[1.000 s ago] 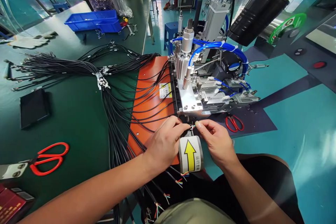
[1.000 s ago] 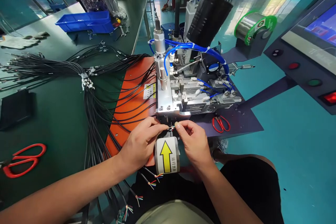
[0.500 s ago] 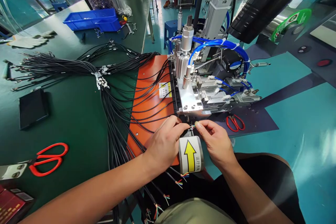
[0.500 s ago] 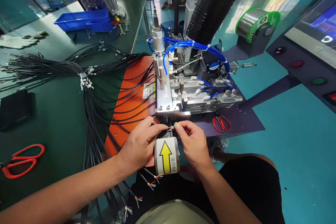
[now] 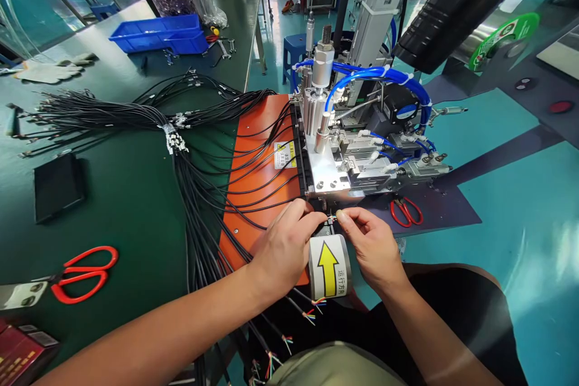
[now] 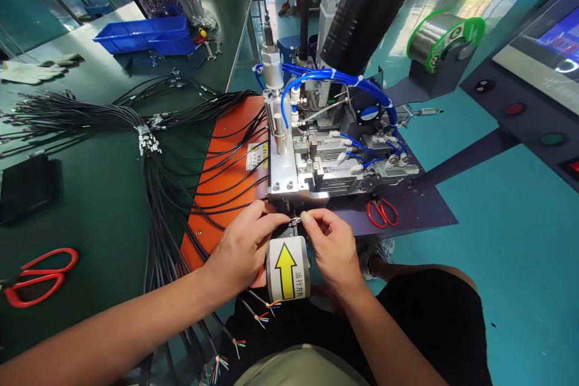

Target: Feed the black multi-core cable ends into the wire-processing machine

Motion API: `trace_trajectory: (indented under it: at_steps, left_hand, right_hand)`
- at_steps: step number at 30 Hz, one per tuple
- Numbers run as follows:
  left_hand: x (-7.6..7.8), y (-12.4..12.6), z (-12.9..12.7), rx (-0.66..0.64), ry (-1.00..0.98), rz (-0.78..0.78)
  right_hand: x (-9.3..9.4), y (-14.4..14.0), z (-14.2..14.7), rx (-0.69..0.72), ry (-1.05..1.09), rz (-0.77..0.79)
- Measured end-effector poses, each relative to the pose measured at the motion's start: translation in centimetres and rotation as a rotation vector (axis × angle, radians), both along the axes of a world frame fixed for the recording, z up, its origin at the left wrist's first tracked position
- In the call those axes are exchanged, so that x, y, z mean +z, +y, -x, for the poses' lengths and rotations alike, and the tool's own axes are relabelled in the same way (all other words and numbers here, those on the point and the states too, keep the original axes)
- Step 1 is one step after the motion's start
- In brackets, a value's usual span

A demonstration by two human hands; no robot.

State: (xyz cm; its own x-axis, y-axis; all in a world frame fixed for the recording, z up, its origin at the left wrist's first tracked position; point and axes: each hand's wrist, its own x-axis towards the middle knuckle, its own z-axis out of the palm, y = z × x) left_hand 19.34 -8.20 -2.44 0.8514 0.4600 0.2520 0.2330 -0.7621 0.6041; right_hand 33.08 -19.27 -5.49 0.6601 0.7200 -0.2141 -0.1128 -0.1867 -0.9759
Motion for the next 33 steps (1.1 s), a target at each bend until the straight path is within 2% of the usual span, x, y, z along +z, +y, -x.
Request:
trace_trajectory:
  at_steps: [33]
  left_hand:
    - [0.22,0.04,-0.01,0.006,0.088,0.012]
  right_hand:
    - [-0.10,0.09,-0.05,0.026,-0.040,0.005]
